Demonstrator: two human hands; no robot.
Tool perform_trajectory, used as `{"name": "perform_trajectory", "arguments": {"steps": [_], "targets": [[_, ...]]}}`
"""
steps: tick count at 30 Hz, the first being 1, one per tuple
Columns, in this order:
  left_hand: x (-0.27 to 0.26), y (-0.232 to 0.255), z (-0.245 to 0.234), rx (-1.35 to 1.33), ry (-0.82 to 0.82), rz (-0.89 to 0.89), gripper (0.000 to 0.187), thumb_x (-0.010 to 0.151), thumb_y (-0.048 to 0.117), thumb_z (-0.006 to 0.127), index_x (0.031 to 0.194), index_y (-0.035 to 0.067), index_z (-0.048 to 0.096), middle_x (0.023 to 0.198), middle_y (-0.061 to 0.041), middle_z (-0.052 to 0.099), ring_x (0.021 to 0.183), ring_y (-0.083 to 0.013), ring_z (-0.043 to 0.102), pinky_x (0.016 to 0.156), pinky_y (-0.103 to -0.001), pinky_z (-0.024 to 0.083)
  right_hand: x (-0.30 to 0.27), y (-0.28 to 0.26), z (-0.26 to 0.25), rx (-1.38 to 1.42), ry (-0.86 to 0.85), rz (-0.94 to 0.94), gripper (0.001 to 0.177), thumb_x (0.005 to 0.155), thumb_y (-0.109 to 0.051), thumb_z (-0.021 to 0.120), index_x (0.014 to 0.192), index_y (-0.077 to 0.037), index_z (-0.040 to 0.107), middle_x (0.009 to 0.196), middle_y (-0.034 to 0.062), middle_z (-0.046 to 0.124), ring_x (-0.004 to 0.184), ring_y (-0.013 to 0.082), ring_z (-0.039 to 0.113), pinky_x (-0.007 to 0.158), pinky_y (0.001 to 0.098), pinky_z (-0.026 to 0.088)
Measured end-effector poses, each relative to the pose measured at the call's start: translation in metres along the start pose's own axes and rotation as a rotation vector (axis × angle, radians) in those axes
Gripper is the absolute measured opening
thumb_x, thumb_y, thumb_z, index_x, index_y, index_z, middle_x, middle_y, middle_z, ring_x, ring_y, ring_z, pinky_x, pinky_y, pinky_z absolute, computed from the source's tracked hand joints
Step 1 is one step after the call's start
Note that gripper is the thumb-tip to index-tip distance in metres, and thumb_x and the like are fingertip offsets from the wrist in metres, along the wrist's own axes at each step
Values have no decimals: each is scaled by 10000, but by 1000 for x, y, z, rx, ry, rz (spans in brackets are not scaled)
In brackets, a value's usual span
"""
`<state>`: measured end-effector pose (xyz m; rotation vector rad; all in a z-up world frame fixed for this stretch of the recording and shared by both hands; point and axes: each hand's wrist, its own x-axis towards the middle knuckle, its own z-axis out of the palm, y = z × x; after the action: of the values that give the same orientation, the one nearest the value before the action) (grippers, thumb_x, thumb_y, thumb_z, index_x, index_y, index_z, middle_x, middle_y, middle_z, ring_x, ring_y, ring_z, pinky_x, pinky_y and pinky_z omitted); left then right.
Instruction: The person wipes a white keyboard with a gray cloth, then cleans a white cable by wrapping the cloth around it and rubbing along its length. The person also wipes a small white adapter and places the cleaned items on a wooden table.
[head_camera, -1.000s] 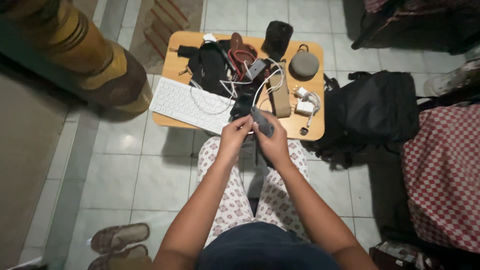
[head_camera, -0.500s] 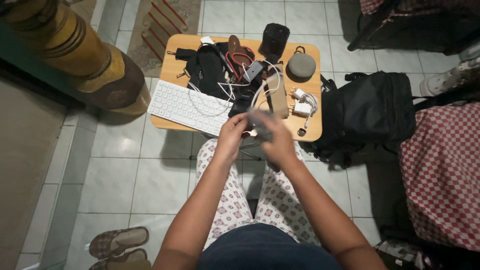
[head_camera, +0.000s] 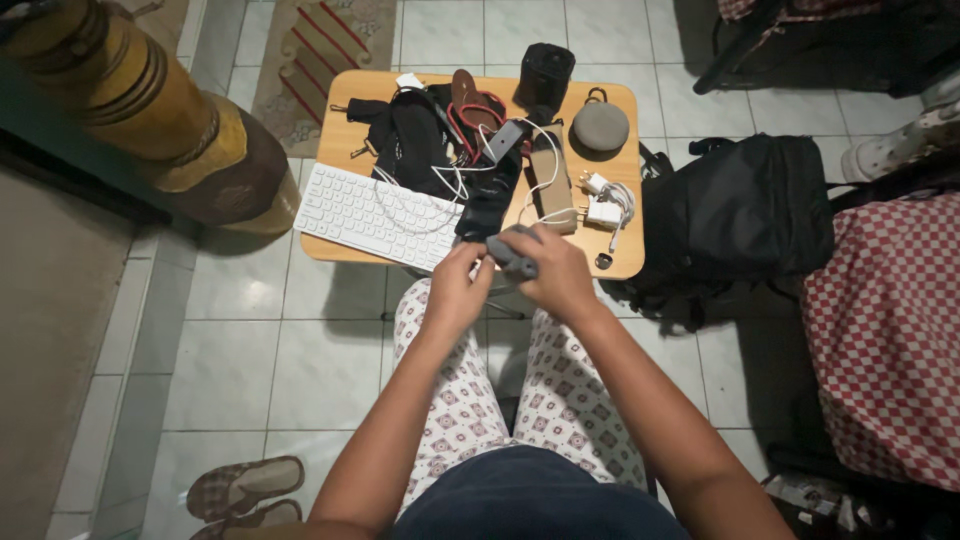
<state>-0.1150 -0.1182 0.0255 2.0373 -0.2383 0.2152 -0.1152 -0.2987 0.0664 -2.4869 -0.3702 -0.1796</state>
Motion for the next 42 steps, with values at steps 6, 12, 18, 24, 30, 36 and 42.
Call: {"name": "perform_trajectory", "arguments": {"steps": [6, 12, 18, 24, 30, 36, 42], "targets": [[5, -34, 1, -323, 20, -174, 164, 1012, 96, 566, 1133, 32, 656, 1017, -115, 684, 854, -234, 656, 770, -366, 552, 13, 21, -10, 1, 297, 15, 544, 721, -51, 747, 1233, -227, 704, 1152, 86, 682, 1009, 335, 685, 848, 425, 554], [8, -46, 20, -289, -50, -209, 224, 1025, 76, 569, 1237, 18, 615, 987, -132, 691, 820, -158, 650, 745, -334, 542, 2, -12, 7, -18, 141, -157, 589, 686, -57, 779, 1245, -235, 722, 967, 105, 624, 882, 343, 656, 766, 437, 542], [9, -25, -1, -88, -191, -260, 285, 960, 159, 687, 1214, 34, 648, 995, -105, 723, 718, -158, 704, 678, -312, 562, 9, 4, 14, -42, 168, -175, 582, 706, -83, 791, 1258, -249, 711, 1041, 109, 625, 936, 345, 655, 807, 451, 539], [19, -29, -1, -487, -231, -340, 251, 1000, 140, 642, 1216, 12, 654, 1017, -87, 739, 801, -143, 741, 711, -278, 588, 14, 33, 14, 110, 415, 150, 472, 851, -156, 786, 1313, -205, 698, 1200, 152, 647, 1033, 374, 661, 857, 438, 541], [22, -19, 11, -539, -70, -299, 204, 991, 112, 624, 1179, 33, 620, 1026, -108, 739, 794, -174, 727, 706, -295, 584, 8, 43, 18, 1241, 72, 743, 379, 920, -309, 727, 1228, -90, 701, 1023, 38, 730, 887, 187, 685, 805, 346, 544], [4, 13, 6, -29, -153, -104, 149, 991, 124, 627, 1128, 66, 628, 967, -181, 735, 831, -303, 736, 745, -392, 551, 19, 44, 34, 1604, -88, 771, 390, 863, -310, 732, 1188, -98, 691, 1018, 45, 738, 888, 193, 710, 812, 350, 576], [-6, 19, -8, -29, -193, -180, 195, 986, 166, 605, 1145, 59, 568, 994, -192, 711, 836, -351, 706, 741, -434, 542, 27, 59, 3, 1648, 6, 845, 350, 863, -371, 754, 1097, -122, 681, 941, 91, 693, 796, 250, 679, 746, 418, 573]]}}
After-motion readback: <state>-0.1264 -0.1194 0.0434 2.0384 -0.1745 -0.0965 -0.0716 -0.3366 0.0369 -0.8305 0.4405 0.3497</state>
